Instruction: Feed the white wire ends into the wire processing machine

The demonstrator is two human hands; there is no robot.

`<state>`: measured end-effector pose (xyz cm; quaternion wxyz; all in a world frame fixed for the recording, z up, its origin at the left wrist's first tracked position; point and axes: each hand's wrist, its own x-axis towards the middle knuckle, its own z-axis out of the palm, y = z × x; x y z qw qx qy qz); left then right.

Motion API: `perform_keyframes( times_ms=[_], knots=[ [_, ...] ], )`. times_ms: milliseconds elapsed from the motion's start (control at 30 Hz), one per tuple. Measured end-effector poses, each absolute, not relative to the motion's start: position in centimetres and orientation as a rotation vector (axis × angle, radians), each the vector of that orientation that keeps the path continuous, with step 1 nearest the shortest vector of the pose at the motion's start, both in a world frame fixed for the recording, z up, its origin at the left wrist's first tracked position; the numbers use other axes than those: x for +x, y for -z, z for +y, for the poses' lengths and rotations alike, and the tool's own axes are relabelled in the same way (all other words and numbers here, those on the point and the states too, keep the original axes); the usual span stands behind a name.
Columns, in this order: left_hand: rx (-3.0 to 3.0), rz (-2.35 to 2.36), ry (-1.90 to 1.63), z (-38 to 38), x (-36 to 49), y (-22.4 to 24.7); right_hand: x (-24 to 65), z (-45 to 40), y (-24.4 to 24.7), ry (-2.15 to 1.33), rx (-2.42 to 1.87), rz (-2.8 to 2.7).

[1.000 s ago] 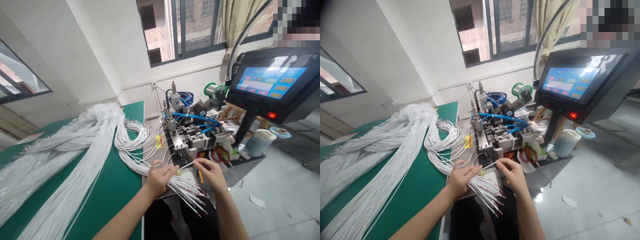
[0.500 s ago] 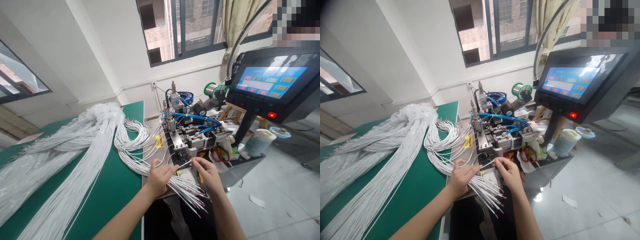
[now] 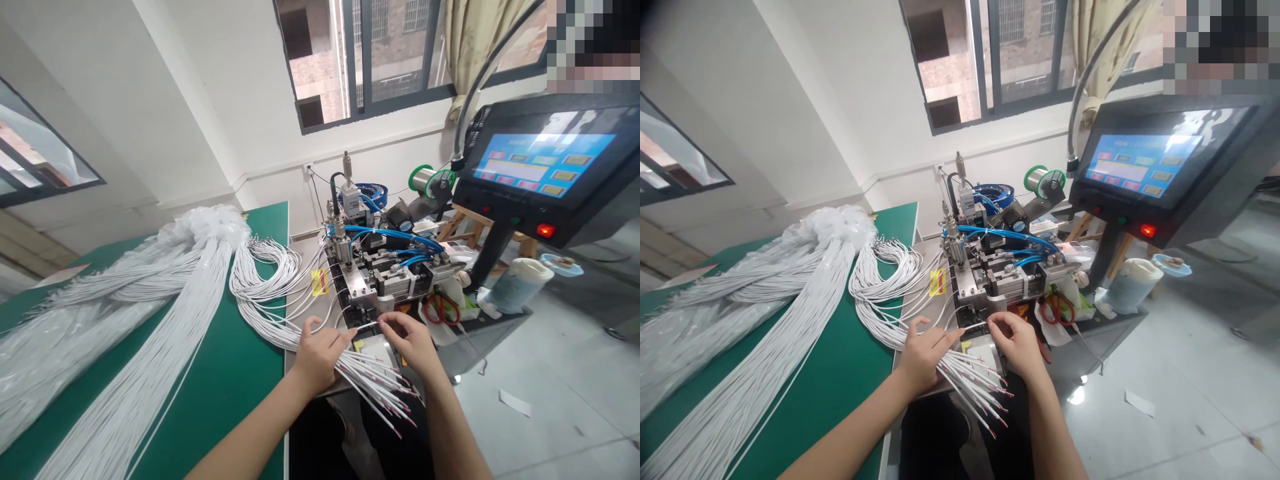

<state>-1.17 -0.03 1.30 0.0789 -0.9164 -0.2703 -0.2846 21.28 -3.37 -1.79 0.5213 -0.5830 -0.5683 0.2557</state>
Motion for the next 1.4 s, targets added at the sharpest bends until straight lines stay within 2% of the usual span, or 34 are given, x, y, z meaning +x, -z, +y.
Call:
perform_keyframes(
  times_ms=[167,300,767,1067,1400],
  knots=[
    [-2.698,-0.86,0.832,0.0,-1.1,-1.1,21.5,-3.1,1.1,-0.473,-1.42,-1.487],
    [-2.689,-0.928,0.79,0.0,-1.0,-0.9,21.3,-2.3,1.6,-0.496,-1.405,-1.453],
    [-2.694,-1.025,0.757,0.0,-0.8,-1.0,20.2,-0.8,3.2,-1.161,-1.152,-1.032],
    [-2.684,-1.061,0.844,0.1,-0.8,-1.1,20.9,-1.7,4.3,-1.072,-1.185,-1.002],
    [-2.703,-0.971,1.016,-0.1,-1.1,-1.6,21.9,-4.4,1.0,-0.987,-1.157,-1.209]
  ],
)
